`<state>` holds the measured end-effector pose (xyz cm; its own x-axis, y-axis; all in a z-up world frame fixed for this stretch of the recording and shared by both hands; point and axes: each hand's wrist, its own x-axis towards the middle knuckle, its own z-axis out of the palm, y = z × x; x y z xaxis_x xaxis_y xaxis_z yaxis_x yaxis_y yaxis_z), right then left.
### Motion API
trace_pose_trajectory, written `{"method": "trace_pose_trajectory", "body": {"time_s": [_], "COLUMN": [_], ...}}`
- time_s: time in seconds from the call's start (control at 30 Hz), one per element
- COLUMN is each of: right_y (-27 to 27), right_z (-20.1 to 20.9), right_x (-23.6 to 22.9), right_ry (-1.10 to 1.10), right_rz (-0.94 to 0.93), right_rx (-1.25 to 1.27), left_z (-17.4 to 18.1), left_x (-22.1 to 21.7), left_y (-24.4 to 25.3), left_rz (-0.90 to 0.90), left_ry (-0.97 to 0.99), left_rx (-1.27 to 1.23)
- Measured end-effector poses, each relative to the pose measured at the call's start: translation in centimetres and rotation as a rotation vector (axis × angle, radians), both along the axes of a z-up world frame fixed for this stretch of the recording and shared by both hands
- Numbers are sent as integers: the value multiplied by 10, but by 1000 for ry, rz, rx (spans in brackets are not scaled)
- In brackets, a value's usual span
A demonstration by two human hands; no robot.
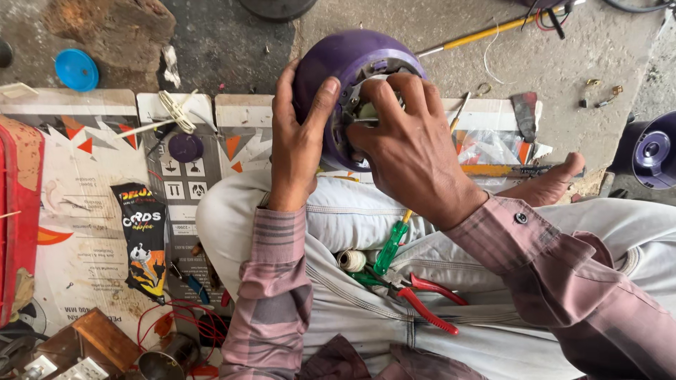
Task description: The person repairs a mixer grinder motor by hand, using a screwdriver and pliers to manipulate the internal components and the purple housing.
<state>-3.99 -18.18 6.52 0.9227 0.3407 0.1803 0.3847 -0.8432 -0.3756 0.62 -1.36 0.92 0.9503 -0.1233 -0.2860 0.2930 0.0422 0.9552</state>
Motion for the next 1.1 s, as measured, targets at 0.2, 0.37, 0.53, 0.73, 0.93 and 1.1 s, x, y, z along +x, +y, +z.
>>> {"method": "trace_pose_trajectory", "body": {"time_s": [0.2,0.37,0.53,0.73,0.93,1.1], "right_y": [0,-18,-55,-79,-82,-89], "right_z": [2,11,29,23,18,24], "right_x": [7,11,-3,-12,-10,-12], "right_ry": [52,0,197,313,501,518], "right_rz": [33,90,-240,-223,-289,-298], "right_rx": [16,100,437,264,96,15], "left_z": [-3,-1,-2,-5,-4,-4], "left_x": [1,-4,3,2,5,6], "left_y": [-1,3,1,2,0,-2], "left_rz": [92,27,65,52,46,49], "left_ry": [70,44,99,120,132,134], "left_rx": [-83,14,-29,-28,-13,1]}}
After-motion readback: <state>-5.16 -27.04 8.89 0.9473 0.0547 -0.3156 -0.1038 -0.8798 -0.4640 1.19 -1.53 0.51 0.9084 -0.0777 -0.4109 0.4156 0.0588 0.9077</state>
